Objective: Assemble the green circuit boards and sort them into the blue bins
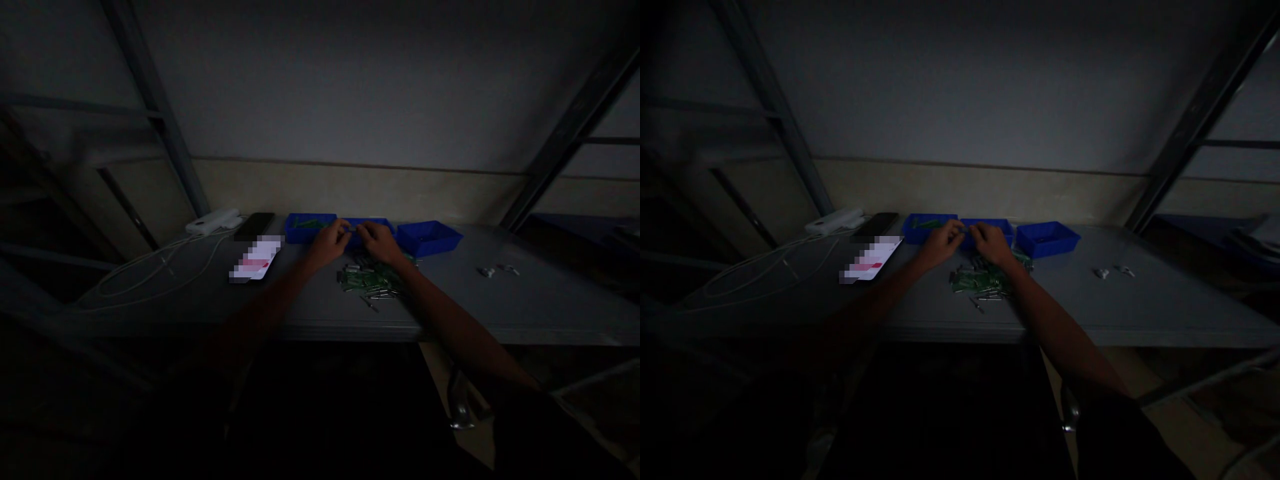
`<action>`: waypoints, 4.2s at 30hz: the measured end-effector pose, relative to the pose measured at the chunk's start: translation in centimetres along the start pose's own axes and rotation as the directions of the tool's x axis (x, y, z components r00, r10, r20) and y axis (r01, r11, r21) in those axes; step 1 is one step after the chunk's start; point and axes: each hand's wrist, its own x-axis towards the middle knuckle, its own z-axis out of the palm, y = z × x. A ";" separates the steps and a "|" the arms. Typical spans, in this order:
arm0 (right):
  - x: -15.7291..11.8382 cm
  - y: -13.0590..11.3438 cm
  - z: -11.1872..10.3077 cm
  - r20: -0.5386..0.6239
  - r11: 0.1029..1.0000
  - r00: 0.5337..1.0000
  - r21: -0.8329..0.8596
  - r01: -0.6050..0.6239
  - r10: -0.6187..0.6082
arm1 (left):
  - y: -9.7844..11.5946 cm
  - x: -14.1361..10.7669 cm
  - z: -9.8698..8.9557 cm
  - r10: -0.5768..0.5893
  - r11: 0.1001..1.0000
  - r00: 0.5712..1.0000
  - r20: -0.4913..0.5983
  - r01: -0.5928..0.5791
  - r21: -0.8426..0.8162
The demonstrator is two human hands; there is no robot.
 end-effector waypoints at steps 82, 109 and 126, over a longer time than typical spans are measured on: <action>-0.4 -0.7 -0.2 -0.023 0.983 0.998 0.175 0.062 -0.059 | 1.2 -0.1 -0.8 -0.001 0.996 1.000 -0.031 0.003 0.086; -0.4 -0.8 -0.2 0.004 0.982 0.998 0.178 0.057 -0.059 | 0.9 0.3 -1.2 0.008 0.993 0.999 -0.033 -0.004 0.120; -0.1 -0.5 -0.1 -0.052 0.999 0.998 0.041 0.036 -0.034 | 0.8 0.1 -1.0 0.029 0.999 1.000 0.001 -0.029 0.024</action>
